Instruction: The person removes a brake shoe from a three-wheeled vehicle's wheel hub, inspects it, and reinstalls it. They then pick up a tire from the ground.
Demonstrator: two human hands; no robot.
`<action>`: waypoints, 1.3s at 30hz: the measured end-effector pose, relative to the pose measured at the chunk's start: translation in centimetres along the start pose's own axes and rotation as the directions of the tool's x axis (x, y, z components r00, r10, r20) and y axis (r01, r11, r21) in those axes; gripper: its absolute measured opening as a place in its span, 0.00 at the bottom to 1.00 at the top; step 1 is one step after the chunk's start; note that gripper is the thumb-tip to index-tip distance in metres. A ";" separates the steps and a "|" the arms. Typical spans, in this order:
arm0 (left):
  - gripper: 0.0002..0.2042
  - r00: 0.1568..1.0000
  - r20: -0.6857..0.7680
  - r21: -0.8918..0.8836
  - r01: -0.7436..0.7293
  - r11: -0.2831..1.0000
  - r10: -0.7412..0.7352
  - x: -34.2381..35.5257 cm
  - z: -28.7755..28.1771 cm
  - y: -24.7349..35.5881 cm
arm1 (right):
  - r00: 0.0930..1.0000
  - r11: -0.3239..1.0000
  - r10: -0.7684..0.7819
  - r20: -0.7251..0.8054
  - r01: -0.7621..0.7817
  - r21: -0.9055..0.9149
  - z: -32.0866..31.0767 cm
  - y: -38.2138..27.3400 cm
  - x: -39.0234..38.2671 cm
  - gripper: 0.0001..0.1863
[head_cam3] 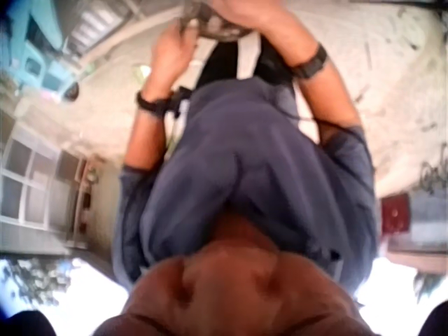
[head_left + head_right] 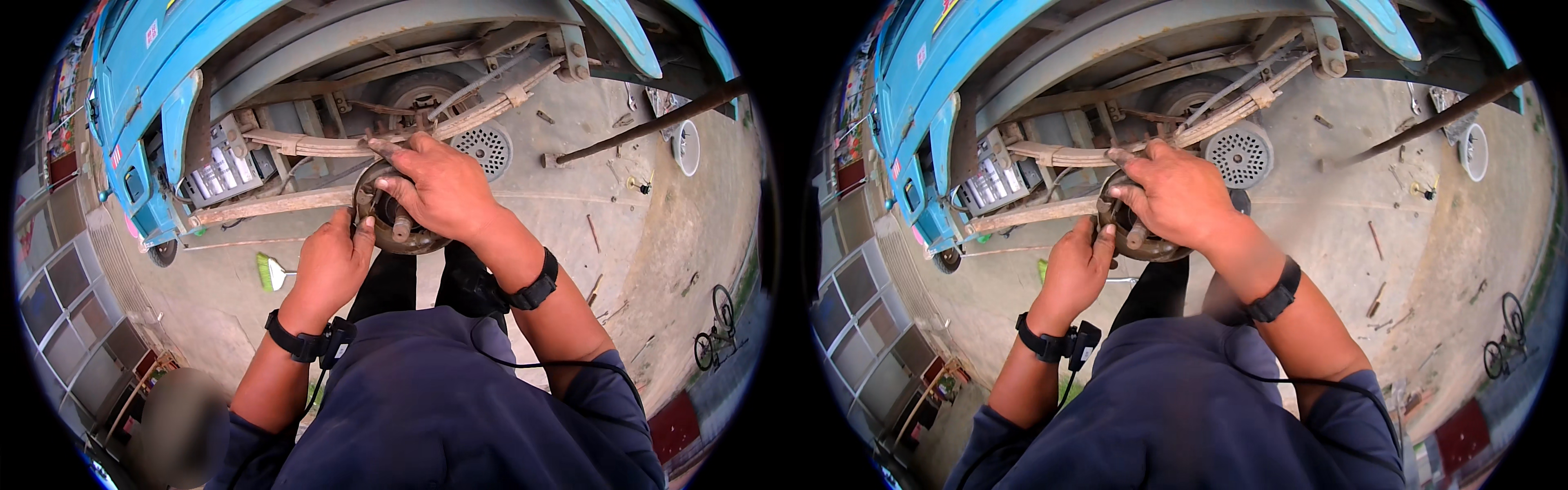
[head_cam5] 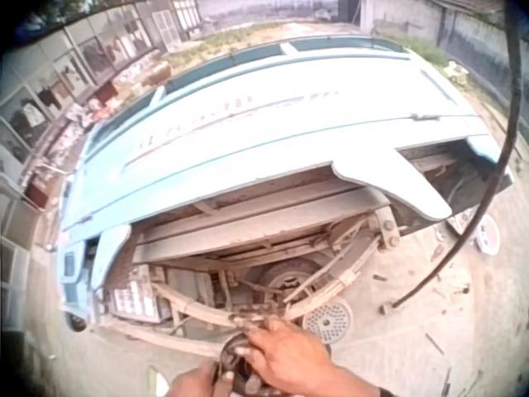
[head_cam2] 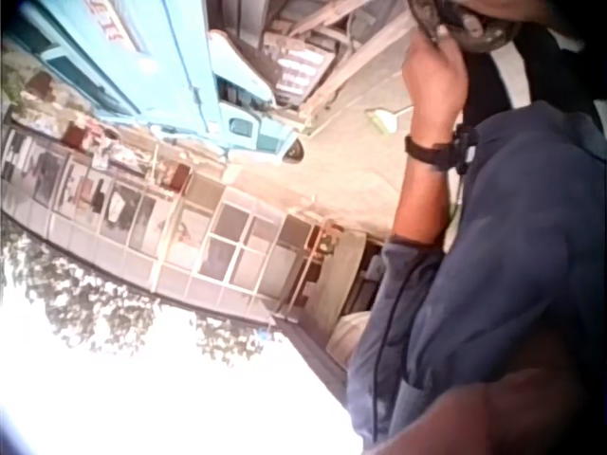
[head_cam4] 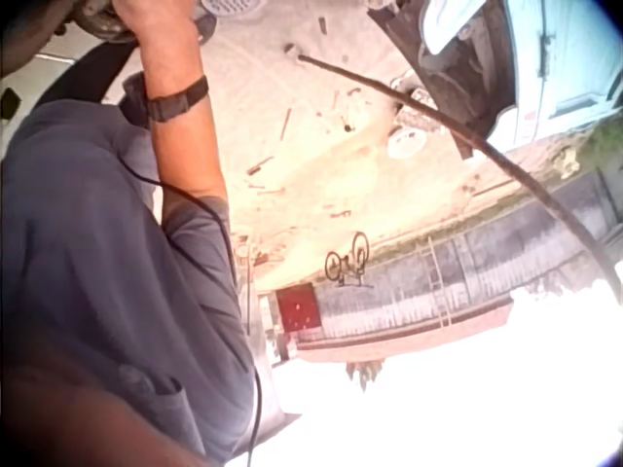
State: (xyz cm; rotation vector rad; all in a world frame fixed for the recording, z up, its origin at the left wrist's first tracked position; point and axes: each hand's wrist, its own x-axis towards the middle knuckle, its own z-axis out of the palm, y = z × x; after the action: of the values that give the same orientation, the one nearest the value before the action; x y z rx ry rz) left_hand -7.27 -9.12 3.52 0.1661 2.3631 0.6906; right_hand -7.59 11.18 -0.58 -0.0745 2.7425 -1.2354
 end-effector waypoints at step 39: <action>0.11 0.994 -0.060 0.165 -0.080 0.983 0.091 -1.1 1.3 0.1 | 0.995 0.998 0.005 -0.103 0.001 0.058 1.0 0.6 0.0 0.09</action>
State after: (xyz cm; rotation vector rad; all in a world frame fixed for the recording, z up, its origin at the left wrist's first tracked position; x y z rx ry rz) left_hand -5.65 -8.83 3.36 0.3216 2.4892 0.5508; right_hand -7.46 10.87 -1.66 -0.0017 2.7895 -1.3538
